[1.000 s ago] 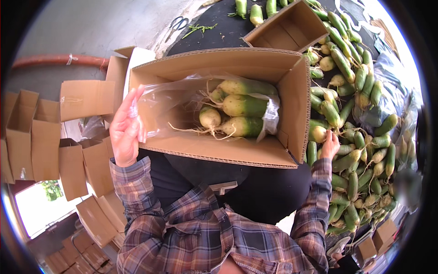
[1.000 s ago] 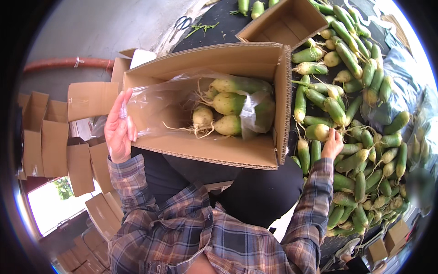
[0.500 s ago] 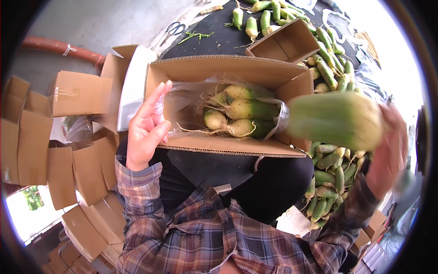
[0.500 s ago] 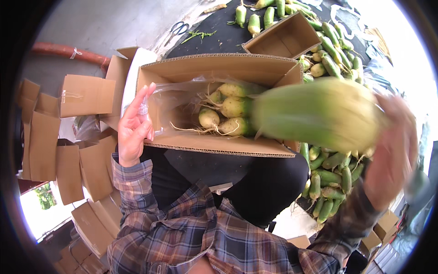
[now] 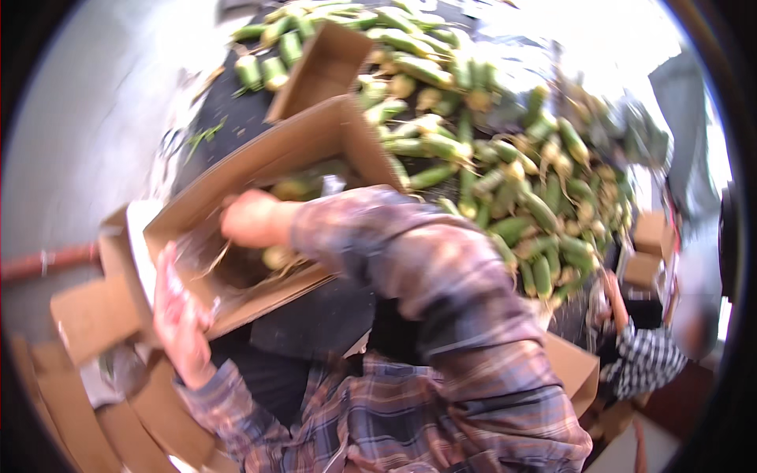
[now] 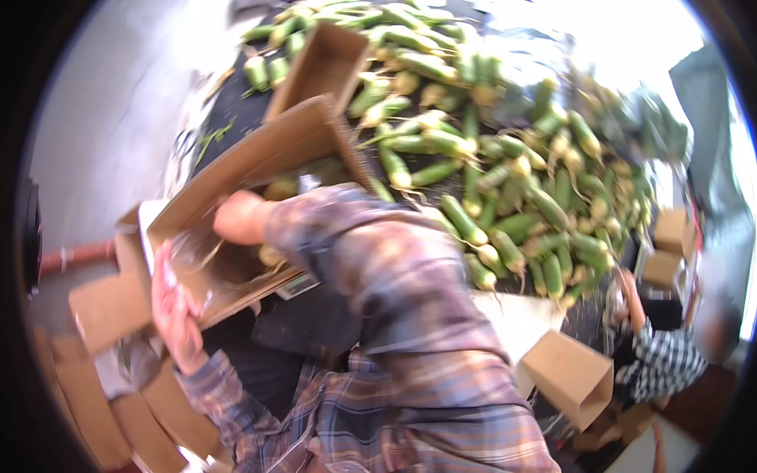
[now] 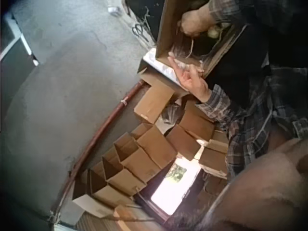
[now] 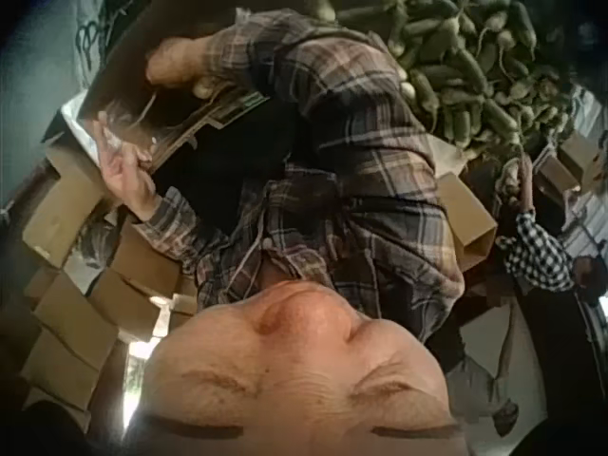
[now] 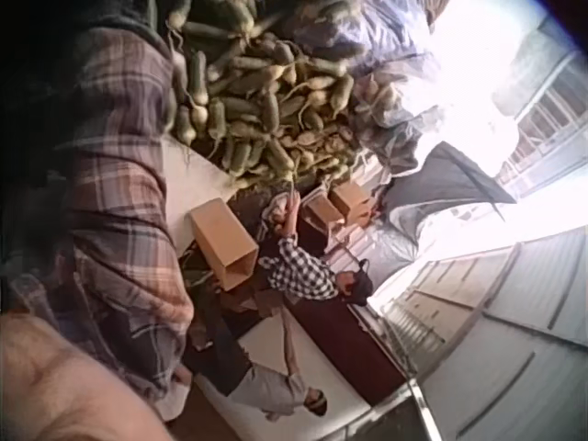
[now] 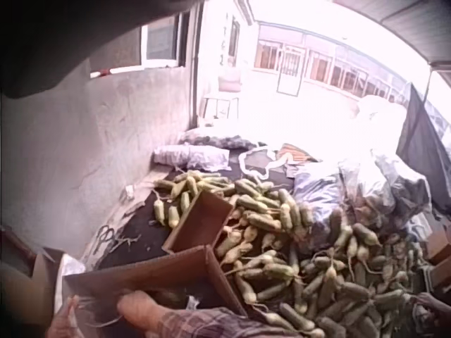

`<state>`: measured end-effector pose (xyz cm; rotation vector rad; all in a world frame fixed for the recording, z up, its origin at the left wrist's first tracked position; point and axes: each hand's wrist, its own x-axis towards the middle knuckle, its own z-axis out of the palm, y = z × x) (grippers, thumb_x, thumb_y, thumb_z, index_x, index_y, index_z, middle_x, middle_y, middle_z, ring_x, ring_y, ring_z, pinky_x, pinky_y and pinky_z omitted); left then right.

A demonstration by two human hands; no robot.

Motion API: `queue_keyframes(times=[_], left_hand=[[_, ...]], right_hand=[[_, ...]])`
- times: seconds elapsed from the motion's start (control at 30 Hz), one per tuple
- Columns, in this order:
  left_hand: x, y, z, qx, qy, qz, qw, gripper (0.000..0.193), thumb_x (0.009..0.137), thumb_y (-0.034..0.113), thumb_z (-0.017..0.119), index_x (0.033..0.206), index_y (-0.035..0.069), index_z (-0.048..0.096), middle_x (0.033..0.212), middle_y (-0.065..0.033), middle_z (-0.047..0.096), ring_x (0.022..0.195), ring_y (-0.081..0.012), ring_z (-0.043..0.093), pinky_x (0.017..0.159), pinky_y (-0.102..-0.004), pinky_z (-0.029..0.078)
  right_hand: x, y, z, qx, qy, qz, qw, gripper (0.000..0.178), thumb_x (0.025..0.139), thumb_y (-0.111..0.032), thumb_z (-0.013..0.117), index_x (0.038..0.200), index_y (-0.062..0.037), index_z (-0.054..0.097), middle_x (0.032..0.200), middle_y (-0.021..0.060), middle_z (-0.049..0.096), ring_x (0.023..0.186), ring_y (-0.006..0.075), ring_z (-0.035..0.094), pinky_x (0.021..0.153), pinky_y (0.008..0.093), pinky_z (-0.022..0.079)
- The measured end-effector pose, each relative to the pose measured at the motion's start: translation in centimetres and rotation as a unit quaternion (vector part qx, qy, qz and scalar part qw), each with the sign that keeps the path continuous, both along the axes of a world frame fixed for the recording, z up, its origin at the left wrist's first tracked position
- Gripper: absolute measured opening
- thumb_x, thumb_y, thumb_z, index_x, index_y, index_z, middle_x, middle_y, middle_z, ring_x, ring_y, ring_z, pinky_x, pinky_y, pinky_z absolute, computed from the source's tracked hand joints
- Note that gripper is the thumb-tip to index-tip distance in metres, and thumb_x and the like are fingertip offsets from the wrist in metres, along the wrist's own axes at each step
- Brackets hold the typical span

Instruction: Packaging radishes into plastic bags and cardboard boxes for shipping.

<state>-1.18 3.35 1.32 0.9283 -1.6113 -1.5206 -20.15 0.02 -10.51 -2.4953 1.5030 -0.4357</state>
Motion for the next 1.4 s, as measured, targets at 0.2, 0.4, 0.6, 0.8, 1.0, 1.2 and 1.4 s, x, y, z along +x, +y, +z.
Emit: queue_keyframes(times=[0.2,0.4,0.6,0.8,1.0,1.2,1.4], left_hand=[[-0.2,0.3,0.0,-0.008,-0.023,0.008,1.0,0.057,0.086,0.0,0.044,0.141,0.0,0.03,0.148,-0.0154,0.029,0.051,0.0002,0.037,0.049,-0.0136,0.037],[0.3,-0.3,-0.9,-0.017,-0.022,0.006,1.0,0.054,0.089,0.005,0.046,0.141,0.002,0.031,0.148,-0.0149,0.028,0.052,0.0004,0.036,0.047,-0.0137,0.034],[0.5,-0.2,-0.8,-0.029,-0.032,0.006,0.999,0.055,0.089,0.003,0.044,0.142,0.001,0.028,0.148,-0.0183,0.026,0.052,-0.0009,0.038,0.05,-0.0143,0.038],[0.4,-0.3,-0.9,-0.052,-0.037,-0.001,0.998,0.052,0.09,0.004,0.043,0.141,0.0,0.031,0.147,-0.0214,0.027,0.052,-0.0011,0.038,0.051,-0.015,0.039],[0.9,-0.5,-1.0,-0.068,-0.031,0.019,0.997,0.049,0.091,0.004,0.041,0.139,-0.001,0.033,0.145,-0.0241,0.029,0.053,-0.0014,0.039,0.051,-0.0154,0.039],[1.4,-1.0,-1.6,-0.062,-0.015,0.025,0.998,0.048,0.092,0.005,0.041,0.139,-0.001,0.034,0.144,-0.0247,0.03,0.052,-0.0019,0.039,0.05,-0.0156,0.039],[1.1,-0.9,-1.6,-0.062,-0.024,0.038,0.997,0.048,0.092,0.006,0.042,0.139,0.0,0.034,0.144,-0.0243,0.031,0.052,-0.0016,0.039,0.049,-0.0157,0.04]], right_hand=[[-1.0,-0.3,-0.5,0.147,0.081,-0.085,0.982,0.018,0.077,-0.017,0.061,0.09,-0.0104,0.073,0.093,0.0071,0.07,0.091,0.0232,0.066,0.071,0.0382,0.053],[-4.1,2.9,10.2,0.101,-0.069,-0.087,0.989,0.02,0.074,-0.017,0.064,0.089,-0.0044,0.07,0.092,0.0122,0.069,0.088,0.0269,0.067,0.069,0.0371,0.053],[-13.7,16.9,13.3,-0.168,-0.444,-0.227,0.851,0.02,0.079,-0.009,0.067,0.099,-0.0055,0.065,0.09,0.01,0.065,0.08,0.0215,0.064,0.072,0.0299,0.052],[-17.3,37.1,-8.7,0.12,-0.305,-0.618,0.714,0.018,0.081,-0.015,0.058,0.093,-0.0035,0.063,0.086,0.0156,0.065,0.082,0.0313,0.063,0.076,0.0384,0.049],[-10.9,52.7,-20.0,0.43,-0.233,-0.699,0.522,0.021,0.075,-0.022,0.063,0.092,-0.0109,0.071,0.094,0.0135,0.068,0.091,0.0289,0.064,0.085,0.0369,0.049],[-11.7,50.8,-21.3,0.33,-0.353,-0.764,0.427,0.017,0.076,-0.014,0.064,0.089,-0.0044,0.07,0.07,0.0114,0.067,0.057,0.0178,0.064,0.06,0.0315,0.052],[-14.8,44.2,-21.1,0.237,-0.319,-0.741,0.541,0.023,0.08,-0.017,0.064,0.101,-0.008,0.066,0.097,0.0111,0.068,0.093,0.0247,0.064,0.084,0.0345,0.049]])
